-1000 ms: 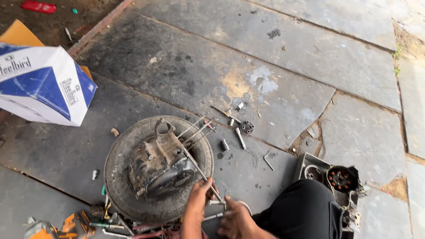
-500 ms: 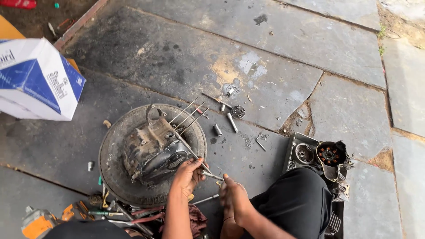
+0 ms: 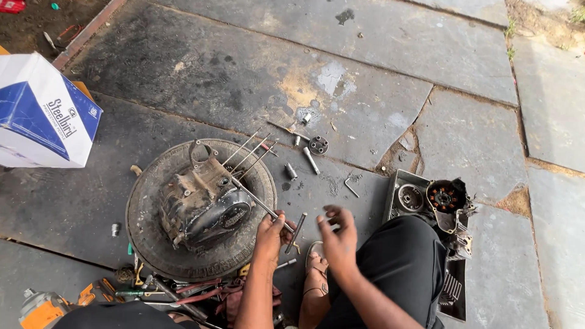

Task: The person sits on the ground working on a scooter engine crankcase placed on a tire. They use a socket wrench to loosen and remove bolts from the casing, set fasteners aside, then lift and reposition the engine case by hand to access its openings.

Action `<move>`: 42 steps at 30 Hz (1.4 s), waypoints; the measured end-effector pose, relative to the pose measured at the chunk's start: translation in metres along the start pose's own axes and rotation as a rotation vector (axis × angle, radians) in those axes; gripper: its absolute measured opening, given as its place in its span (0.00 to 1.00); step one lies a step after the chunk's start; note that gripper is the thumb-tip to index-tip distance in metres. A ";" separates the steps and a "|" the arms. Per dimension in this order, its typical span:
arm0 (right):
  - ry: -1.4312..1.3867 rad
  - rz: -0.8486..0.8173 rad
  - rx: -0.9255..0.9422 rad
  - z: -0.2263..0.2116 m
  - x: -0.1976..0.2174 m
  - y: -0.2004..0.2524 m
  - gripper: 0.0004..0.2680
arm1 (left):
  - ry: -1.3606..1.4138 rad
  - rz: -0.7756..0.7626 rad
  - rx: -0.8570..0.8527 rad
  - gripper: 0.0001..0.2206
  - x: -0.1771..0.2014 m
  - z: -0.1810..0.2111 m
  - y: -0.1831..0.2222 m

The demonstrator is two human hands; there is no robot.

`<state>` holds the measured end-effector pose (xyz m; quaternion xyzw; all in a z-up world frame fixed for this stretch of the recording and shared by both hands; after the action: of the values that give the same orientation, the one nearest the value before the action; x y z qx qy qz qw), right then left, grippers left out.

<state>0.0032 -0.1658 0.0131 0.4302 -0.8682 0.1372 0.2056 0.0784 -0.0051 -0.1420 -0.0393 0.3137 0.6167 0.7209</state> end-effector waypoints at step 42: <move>-0.458 -0.162 -1.143 0.235 -0.110 -0.008 0.14 | -0.946 0.225 0.076 0.37 -0.016 -0.048 0.038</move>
<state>0.0132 -0.1917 -0.2448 0.3353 -0.7911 -0.4610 0.2219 0.0236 -0.0314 -0.1599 0.3058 -0.0240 0.6292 0.7141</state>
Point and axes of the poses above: each hand's wrist, its own y-axis away from the middle knuckle, its own x-axis out of the back of the hand, z = x × y, the point moved 10 cm from there along -y, towards the middle knuckle, and after that the axes turned 11 degrees about -x, right-handed, at the moved point
